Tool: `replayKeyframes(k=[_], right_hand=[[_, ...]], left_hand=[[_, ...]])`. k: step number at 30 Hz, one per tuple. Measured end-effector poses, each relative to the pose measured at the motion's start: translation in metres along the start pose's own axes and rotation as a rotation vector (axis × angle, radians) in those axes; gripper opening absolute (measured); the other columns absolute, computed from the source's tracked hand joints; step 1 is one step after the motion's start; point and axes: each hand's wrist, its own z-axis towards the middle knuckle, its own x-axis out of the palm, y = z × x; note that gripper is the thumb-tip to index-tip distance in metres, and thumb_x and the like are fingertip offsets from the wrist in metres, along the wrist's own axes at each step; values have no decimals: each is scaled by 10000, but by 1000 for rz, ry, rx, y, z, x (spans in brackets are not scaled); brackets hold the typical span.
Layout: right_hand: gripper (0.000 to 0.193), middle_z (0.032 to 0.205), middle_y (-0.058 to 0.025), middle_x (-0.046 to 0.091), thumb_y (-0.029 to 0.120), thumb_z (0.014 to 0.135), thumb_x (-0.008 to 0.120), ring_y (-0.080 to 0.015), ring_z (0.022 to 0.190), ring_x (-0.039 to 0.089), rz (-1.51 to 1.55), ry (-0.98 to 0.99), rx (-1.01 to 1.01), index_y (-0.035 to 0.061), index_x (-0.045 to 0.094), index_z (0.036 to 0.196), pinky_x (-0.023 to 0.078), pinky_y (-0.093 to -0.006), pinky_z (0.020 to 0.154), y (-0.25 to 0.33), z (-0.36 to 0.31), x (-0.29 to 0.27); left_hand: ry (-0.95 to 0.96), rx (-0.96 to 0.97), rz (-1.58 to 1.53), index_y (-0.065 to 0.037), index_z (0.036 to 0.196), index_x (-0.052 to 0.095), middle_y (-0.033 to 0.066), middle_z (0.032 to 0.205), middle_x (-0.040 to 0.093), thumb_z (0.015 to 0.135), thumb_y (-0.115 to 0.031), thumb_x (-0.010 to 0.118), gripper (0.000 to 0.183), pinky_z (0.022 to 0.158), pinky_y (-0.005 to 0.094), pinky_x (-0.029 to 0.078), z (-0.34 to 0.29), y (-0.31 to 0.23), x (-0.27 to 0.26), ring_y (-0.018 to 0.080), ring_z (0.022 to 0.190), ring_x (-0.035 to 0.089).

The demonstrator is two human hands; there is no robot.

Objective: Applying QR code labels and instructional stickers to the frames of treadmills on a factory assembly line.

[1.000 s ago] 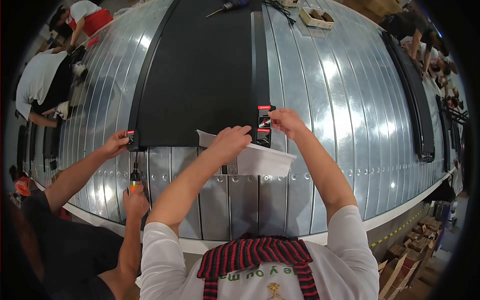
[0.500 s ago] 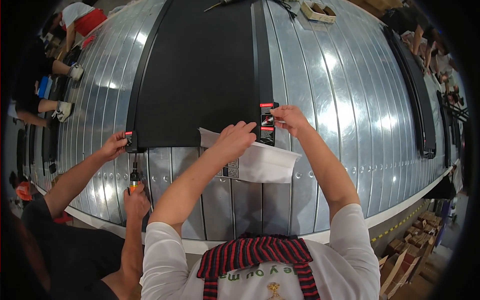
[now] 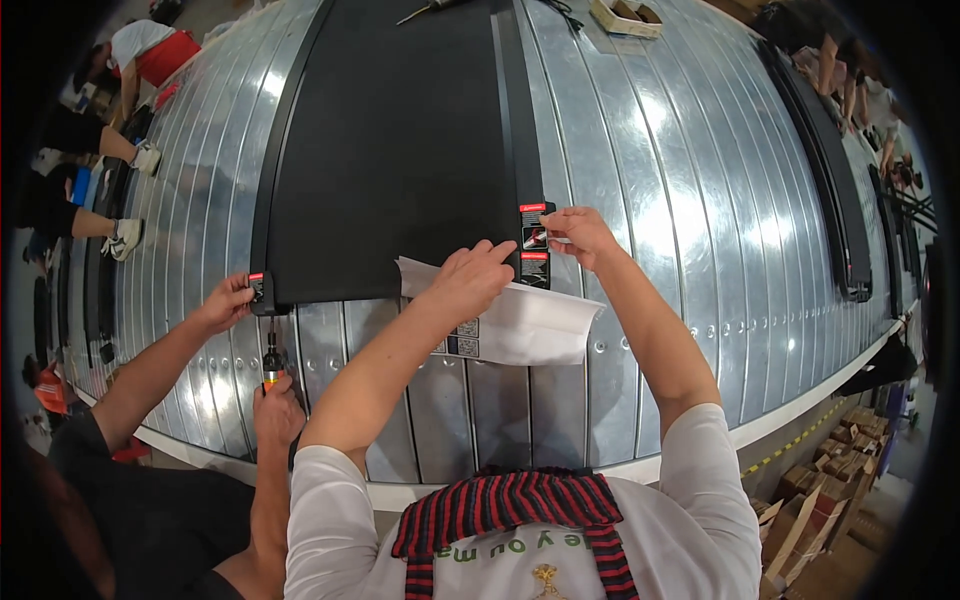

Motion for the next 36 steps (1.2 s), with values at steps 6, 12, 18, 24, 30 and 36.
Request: replayKeyframes(k=[6,12,18,24,30,36], right_hand=[[88,688,-22,533,94,723,634,-109,644,499,11,-17,-9,44,563,716,418,-247,559,-2,1,2],[96,707,-13,532,108,739,632,-102,676,502,-35,-20,-3,60,550,733,428,-255,584,-2,2,2],[95,714,-16,532,110,742,626,-105,671,502,34,-8,12,52,551,737,427,-252,580,2,-6,-1],[79,738,-24,547,100,749,612,-109,676,509,17,10,14,44,558,738,427,-249,573,3,-5,1],[56,732,-35,549,76,734,611,-114,661,504,-6,-13,1,33,575,740,417,-250,553,3,-5,5],[57,715,-39,553,64,732,610,-110,639,503,-14,-34,-8,22,571,728,410,-234,509,4,-6,7]], left_hand=[[62,-17,35,-35,696,563,72,1203,426,626,-42,603,81,749,368,425,2,-1,-3,242,954,458],[117,6,44,-31,714,565,77,1205,422,626,-39,598,94,753,371,428,7,-2,-6,247,949,457],[109,33,72,-37,709,567,86,1199,426,624,-46,600,91,746,367,433,6,1,-3,246,942,464],[79,41,53,-40,701,567,91,1170,443,619,-60,607,93,734,366,434,4,2,-2,244,927,469],[21,87,33,-39,685,562,86,1143,455,610,-52,604,87,712,364,436,4,5,-1,246,898,475],[32,105,49,-39,673,562,87,1098,468,600,-45,608,86,695,359,443,4,6,-1,244,883,481]])
